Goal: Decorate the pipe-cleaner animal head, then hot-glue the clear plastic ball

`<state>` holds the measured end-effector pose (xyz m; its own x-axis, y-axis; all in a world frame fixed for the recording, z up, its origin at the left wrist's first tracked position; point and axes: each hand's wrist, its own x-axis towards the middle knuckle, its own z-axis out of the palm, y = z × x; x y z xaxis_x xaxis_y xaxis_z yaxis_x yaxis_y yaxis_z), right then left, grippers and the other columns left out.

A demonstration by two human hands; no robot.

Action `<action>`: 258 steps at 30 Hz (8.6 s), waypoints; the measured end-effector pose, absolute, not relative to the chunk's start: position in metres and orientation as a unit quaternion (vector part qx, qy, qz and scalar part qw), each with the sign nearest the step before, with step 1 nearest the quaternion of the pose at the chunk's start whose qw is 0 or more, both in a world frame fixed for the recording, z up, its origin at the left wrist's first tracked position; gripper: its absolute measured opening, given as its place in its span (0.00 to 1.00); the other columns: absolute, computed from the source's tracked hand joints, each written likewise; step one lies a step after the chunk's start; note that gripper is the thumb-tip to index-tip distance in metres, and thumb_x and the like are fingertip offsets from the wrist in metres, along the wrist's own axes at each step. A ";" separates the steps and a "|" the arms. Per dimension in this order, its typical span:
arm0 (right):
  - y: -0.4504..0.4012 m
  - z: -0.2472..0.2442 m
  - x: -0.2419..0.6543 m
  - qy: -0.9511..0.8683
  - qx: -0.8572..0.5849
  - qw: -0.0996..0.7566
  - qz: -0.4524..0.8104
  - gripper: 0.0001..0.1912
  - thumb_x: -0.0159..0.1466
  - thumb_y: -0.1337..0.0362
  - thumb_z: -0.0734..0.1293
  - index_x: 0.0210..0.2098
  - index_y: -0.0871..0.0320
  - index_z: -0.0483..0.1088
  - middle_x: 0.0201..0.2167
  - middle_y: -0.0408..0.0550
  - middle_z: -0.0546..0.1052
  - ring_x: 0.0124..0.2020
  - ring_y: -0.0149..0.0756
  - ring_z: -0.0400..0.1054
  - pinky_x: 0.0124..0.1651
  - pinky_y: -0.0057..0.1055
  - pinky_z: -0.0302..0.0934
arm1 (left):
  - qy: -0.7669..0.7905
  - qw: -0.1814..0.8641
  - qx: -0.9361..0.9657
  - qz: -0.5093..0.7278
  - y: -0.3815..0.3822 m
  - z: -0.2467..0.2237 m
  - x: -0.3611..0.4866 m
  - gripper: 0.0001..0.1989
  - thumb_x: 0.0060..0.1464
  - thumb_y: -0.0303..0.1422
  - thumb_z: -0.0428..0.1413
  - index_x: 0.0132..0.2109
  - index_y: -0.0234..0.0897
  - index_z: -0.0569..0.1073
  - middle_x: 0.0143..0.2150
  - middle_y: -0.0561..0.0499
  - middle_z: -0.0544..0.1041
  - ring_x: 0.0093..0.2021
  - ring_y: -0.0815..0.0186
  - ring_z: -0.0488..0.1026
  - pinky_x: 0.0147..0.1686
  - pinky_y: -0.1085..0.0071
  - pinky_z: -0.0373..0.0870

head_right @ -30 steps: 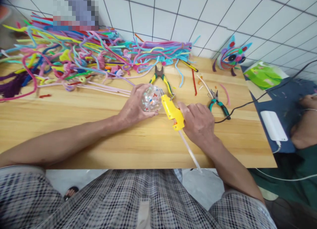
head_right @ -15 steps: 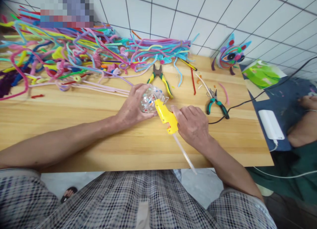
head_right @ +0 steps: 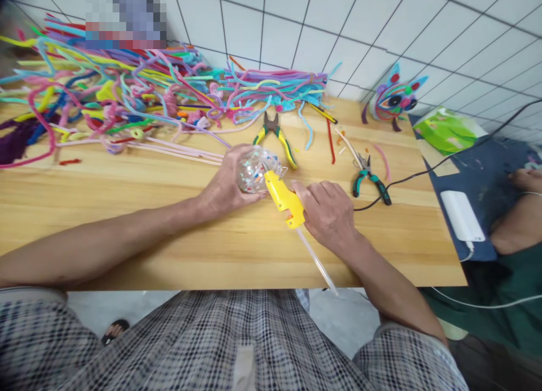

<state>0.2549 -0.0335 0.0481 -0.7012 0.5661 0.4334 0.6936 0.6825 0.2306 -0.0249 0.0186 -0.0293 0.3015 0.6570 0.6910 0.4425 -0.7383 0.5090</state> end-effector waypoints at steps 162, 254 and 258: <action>0.002 0.036 0.283 -0.898 -0.294 0.258 -0.201 0.25 0.79 0.51 0.59 0.70 0.52 0.67 0.39 0.50 0.77 0.40 0.45 0.67 0.43 0.43 0.59 | 0.317 0.256 0.805 0.431 0.025 -0.010 -0.027 0.46 0.54 0.41 0.71 0.73 0.39 0.60 0.70 0.34 0.71 0.73 0.42 0.68 0.74 0.43 0.65; -0.015 0.106 0.264 -0.902 -0.340 0.021 -0.264 0.23 0.72 0.75 0.63 0.62 0.49 0.70 0.38 0.48 0.76 0.39 0.43 0.61 0.41 0.41 0.50 | 0.323 0.296 0.759 0.482 0.030 -0.022 -0.018 0.45 0.51 0.42 0.73 0.70 0.41 0.62 0.68 0.35 0.72 0.70 0.43 0.71 0.71 0.42 0.70; -0.014 0.108 0.263 -0.907 -0.343 0.018 -0.245 0.23 0.72 0.74 0.64 0.62 0.50 0.71 0.37 0.48 0.76 0.39 0.43 0.62 0.41 0.41 0.51 | 0.328 0.293 0.761 0.477 0.029 -0.022 -0.017 0.45 0.52 0.41 0.73 0.70 0.39 0.61 0.68 0.34 0.71 0.70 0.43 0.71 0.71 0.41 0.70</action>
<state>0.2634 -0.0142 0.1079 -0.7647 0.6126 0.2000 0.6301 0.6456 0.4316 -0.0170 0.0293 -0.0218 0.3298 0.7786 0.5339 0.2200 -0.6134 0.7586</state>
